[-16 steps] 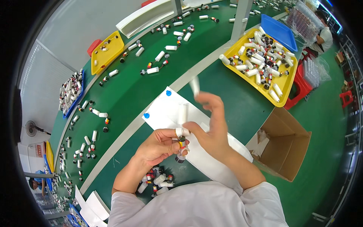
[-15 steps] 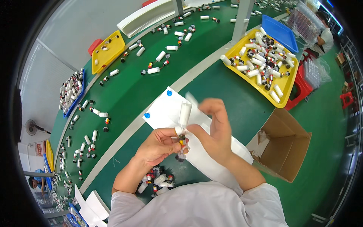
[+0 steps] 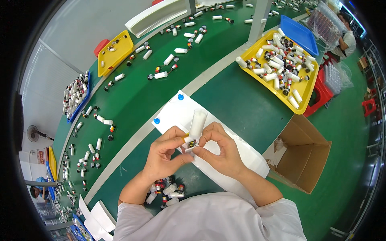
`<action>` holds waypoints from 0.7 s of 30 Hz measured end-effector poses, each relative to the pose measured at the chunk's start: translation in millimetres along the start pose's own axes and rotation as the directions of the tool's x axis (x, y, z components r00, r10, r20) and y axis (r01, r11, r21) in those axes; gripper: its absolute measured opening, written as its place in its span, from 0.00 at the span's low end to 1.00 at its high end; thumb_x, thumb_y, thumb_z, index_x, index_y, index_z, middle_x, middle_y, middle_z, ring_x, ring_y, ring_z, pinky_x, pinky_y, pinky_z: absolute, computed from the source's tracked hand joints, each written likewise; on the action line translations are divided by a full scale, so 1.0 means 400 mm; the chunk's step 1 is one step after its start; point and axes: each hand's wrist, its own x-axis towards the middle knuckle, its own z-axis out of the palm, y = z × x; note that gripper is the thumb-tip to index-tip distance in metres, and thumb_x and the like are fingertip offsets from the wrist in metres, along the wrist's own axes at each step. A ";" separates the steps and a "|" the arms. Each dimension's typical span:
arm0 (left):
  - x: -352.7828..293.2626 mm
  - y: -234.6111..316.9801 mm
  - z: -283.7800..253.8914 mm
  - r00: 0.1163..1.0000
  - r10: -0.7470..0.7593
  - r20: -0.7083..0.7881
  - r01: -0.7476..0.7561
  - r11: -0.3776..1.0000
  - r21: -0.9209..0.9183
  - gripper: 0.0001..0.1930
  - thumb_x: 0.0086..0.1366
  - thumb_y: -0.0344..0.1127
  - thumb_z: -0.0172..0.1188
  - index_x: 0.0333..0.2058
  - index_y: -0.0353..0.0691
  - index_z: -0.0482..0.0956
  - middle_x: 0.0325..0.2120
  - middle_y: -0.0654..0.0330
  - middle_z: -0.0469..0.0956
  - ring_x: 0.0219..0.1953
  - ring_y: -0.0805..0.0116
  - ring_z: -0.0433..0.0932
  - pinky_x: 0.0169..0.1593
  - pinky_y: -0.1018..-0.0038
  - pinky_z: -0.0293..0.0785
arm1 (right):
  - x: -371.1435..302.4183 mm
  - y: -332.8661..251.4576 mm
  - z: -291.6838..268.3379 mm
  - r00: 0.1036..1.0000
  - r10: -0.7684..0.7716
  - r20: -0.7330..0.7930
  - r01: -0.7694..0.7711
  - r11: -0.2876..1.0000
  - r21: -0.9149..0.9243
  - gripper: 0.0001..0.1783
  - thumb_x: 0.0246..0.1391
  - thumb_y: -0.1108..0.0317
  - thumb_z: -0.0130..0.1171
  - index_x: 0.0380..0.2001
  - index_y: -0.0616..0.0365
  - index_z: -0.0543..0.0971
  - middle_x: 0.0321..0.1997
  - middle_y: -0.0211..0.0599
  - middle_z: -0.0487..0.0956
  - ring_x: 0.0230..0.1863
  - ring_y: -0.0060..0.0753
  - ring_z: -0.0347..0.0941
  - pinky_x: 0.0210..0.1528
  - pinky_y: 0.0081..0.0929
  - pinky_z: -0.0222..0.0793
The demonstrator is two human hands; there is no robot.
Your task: Assembling small electrical or plastic components by hand at a factory workbench.
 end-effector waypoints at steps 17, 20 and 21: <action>-0.008 -0.029 -0.260 0.846 0.305 -0.438 0.398 0.186 0.898 0.25 0.49 0.25 0.72 0.45 0.33 0.70 0.33 0.55 0.75 0.36 0.55 0.76 0.44 0.63 0.71 | 0.096 0.118 0.001 0.939 -0.142 0.312 0.319 0.697 -0.642 0.16 0.51 0.74 0.63 0.46 0.61 0.79 0.42 0.40 0.76 0.44 0.43 0.71 0.47 0.37 0.68; -0.072 -0.016 -0.229 0.969 0.110 -0.222 0.153 0.441 0.884 0.25 0.47 0.27 0.73 0.44 0.34 0.72 0.33 0.54 0.73 0.36 0.54 0.75 0.44 0.64 0.71 | 0.140 0.136 0.034 0.910 -0.163 0.382 0.392 0.644 -0.657 0.16 0.52 0.73 0.62 0.46 0.60 0.79 0.41 0.39 0.75 0.45 0.42 0.71 0.46 0.36 0.67; -0.088 -0.009 -0.193 0.970 -0.125 -0.209 0.239 0.655 0.717 0.24 0.46 0.30 0.74 0.42 0.35 0.75 0.33 0.53 0.74 0.35 0.54 0.76 0.44 0.64 0.72 | 0.161 0.149 0.044 0.903 -0.189 0.386 0.412 0.634 -0.654 0.15 0.52 0.72 0.62 0.46 0.59 0.80 0.38 0.38 0.75 0.45 0.40 0.71 0.44 0.37 0.65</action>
